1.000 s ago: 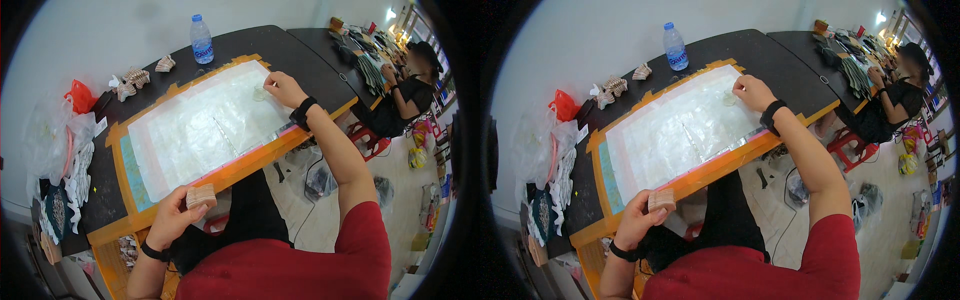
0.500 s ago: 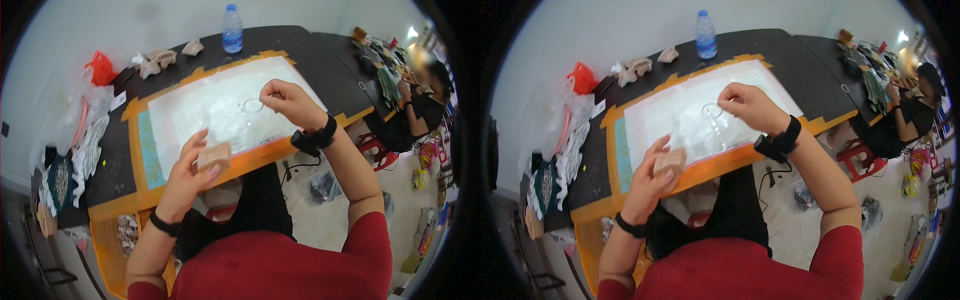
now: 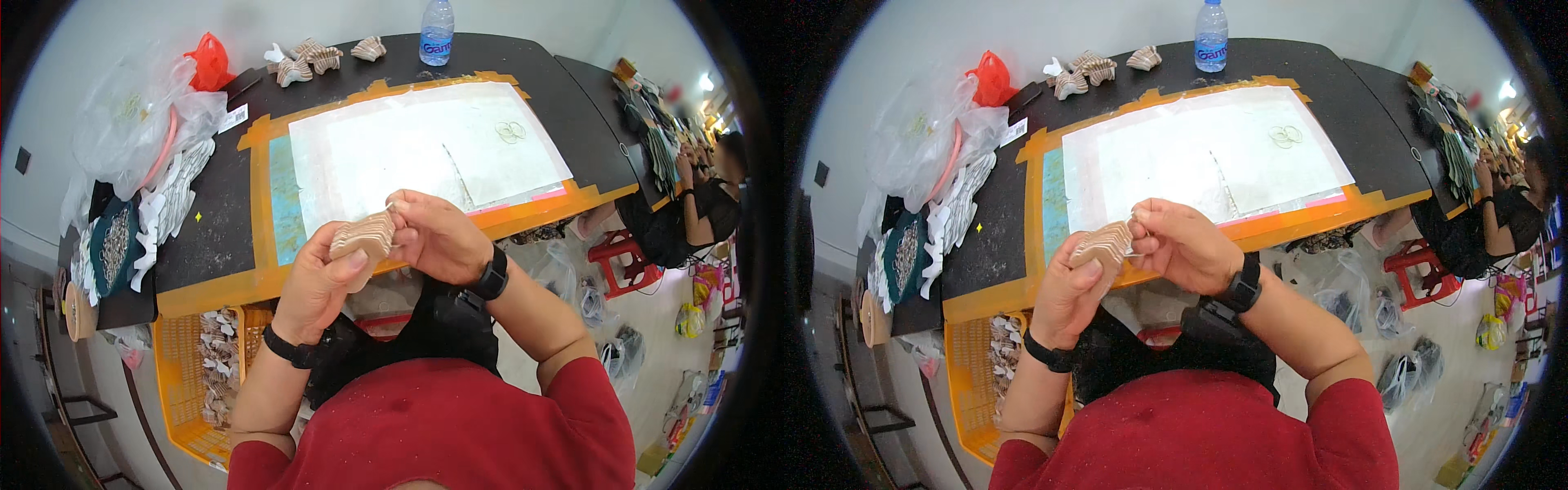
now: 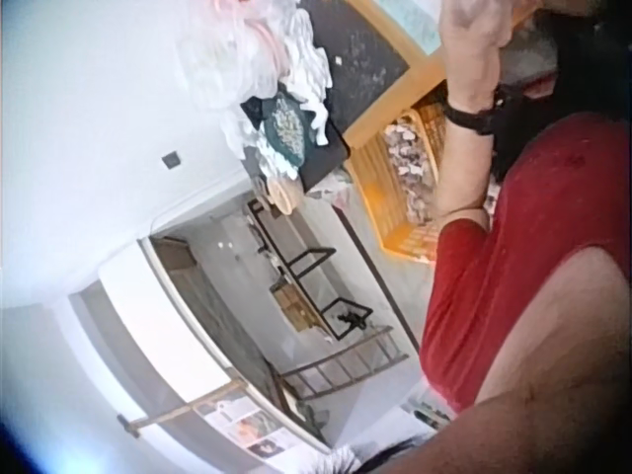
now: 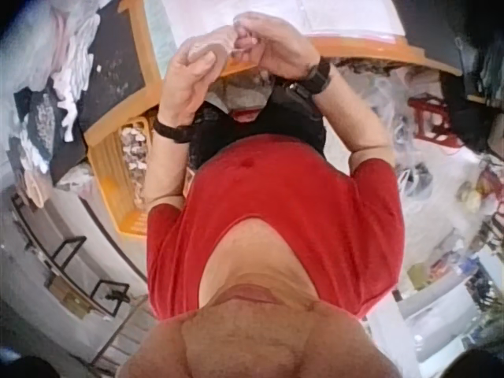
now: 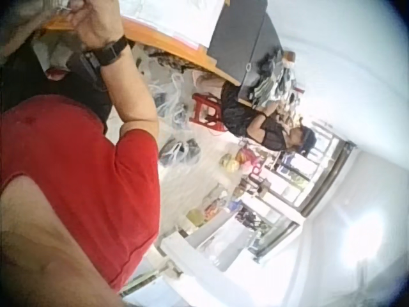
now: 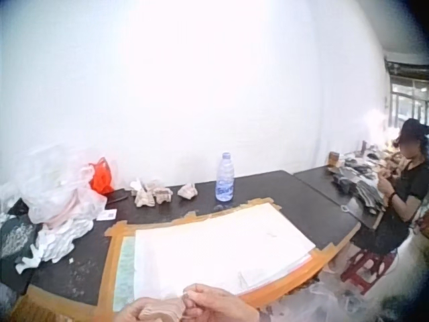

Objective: Stacking and bundling material cutout components for shoe manufacturing.

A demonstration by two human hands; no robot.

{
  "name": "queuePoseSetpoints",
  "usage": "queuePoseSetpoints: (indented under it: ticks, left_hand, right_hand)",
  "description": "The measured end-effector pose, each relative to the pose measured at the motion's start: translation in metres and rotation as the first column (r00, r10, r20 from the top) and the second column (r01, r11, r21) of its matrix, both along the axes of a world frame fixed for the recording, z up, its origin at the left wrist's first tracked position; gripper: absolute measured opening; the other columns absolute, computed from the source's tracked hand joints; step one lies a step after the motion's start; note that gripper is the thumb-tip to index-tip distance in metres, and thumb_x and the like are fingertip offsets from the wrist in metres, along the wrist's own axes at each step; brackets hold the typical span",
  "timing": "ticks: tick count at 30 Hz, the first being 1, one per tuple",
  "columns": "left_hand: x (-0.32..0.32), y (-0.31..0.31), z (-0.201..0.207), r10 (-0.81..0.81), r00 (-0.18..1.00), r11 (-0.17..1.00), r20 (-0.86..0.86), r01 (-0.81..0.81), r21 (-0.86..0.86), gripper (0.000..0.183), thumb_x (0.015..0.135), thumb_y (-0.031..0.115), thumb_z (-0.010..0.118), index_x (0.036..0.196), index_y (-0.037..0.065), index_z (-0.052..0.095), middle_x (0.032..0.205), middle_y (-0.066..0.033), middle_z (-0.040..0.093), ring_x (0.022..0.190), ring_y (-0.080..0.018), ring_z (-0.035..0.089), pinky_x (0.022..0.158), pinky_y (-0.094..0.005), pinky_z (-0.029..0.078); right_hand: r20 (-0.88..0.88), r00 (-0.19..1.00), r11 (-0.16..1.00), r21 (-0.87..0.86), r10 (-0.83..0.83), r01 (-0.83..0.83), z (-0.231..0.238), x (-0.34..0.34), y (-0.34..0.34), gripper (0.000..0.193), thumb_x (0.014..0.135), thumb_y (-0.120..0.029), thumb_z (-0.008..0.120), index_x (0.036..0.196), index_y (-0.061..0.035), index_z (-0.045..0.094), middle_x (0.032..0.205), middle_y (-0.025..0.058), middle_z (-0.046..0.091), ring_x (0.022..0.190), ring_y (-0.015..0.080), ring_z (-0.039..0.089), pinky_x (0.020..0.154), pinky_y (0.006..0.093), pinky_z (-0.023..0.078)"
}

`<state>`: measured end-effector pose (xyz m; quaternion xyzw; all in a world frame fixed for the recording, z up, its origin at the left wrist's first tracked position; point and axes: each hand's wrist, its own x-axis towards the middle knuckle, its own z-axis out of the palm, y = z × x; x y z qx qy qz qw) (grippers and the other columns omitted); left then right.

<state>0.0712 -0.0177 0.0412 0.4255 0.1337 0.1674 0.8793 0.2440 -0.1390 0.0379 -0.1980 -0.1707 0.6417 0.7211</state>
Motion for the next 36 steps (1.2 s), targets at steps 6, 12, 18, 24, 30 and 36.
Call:
queuePoseSetpoints:
  ticks: [6,12,18,24,30,36]
  left_hand:
    - [-0.019,0.013,-0.015,0.243,0.951,0.896,-0.191,-0.144,0.420,0.031,0.090,0.007,0.071,0.119,0.002,0.060,0.115,-0.0051,0.066,0.103,-0.0118,0.063,0.089,-0.0276,0.051]
    - [-0.026,0.030,-0.022,0.462,0.877,0.884,0.133,-0.467,0.008,0.031,0.095,0.011,0.066,0.124,0.004,0.060,0.115,-0.0066,0.066,0.101,-0.0122,0.063,0.079,-0.0265,0.053]
    - [-0.030,0.017,-0.030,0.282,0.861,0.823,0.423,0.010,-0.568,0.042,0.096,0.017,0.065,0.135,0.007,0.052,0.113,-0.0101,0.063,0.094,-0.0183,0.059,0.073,-0.0294,0.049]
    - [-0.033,0.010,-0.035,0.215,0.866,0.929,0.452,-0.039,-0.367,0.048,0.090,0.022,0.073,0.130,0.006,0.051,0.118,-0.0102,0.057,0.099,-0.0178,0.057,0.077,-0.0289,0.050]
    - [-0.044,0.024,-0.006,-0.035,0.997,0.865,-0.065,0.063,0.497,0.035,0.086,0.014,0.075,0.117,0.004,0.062,0.109,-0.0056,0.061,0.103,-0.0157,0.059,0.085,-0.0287,0.050]
    - [-0.033,0.000,-0.022,0.192,0.979,0.681,0.065,-0.180,0.710,0.036,0.088,0.019,0.075,0.116,0.000,0.060,0.116,-0.0082,0.057,0.108,-0.0153,0.057,0.090,-0.0317,0.048]
  right_hand:
    - [0.915,0.363,0.978,0.119,-0.176,0.173,0.035,-0.019,0.020,0.015,0.098,-0.018,0.058,0.095,-0.0041,0.055,0.085,0.0034,0.057,0.077,0.0150,0.055,0.072,0.0299,0.047]
    - [0.993,0.005,0.991,0.114,-0.114,0.073,0.019,-0.048,0.011,0.018,0.097,-0.017,0.053,0.098,-0.0006,0.059,0.083,0.0175,0.061,0.074,0.0352,0.061,0.068,0.0369,0.049]
    - [0.371,0.829,0.844,0.179,0.418,-0.505,-0.024,-0.046,-0.016,0.033,0.101,-0.016,0.046,0.131,-0.0107,0.060,0.084,0.0117,0.068,0.055,0.0113,0.059,0.057,0.0263,0.048]
    - [-0.253,0.921,0.948,0.192,0.297,-0.253,-0.028,-0.047,0.002,0.057,0.104,-0.008,0.040,0.157,-0.0153,0.022,0.124,0.0176,0.063,0.044,0.0039,0.050,0.036,0.0154,0.040]
    - [0.663,0.708,0.970,-0.188,0.242,-0.156,0.016,-0.034,0.010,0.058,0.097,-0.015,0.060,0.149,-0.0057,0.037,0.114,0.0139,0.064,0.063,0.0078,0.062,0.055,0.0225,0.053]
    - [0.891,0.433,0.990,-0.138,0.134,-0.023,0.024,-0.045,0.021,0.041,0.090,-0.011,0.068,0.124,-0.0018,0.048,0.087,0.0064,0.065,0.066,0.0105,0.064,0.058,0.0253,0.053]
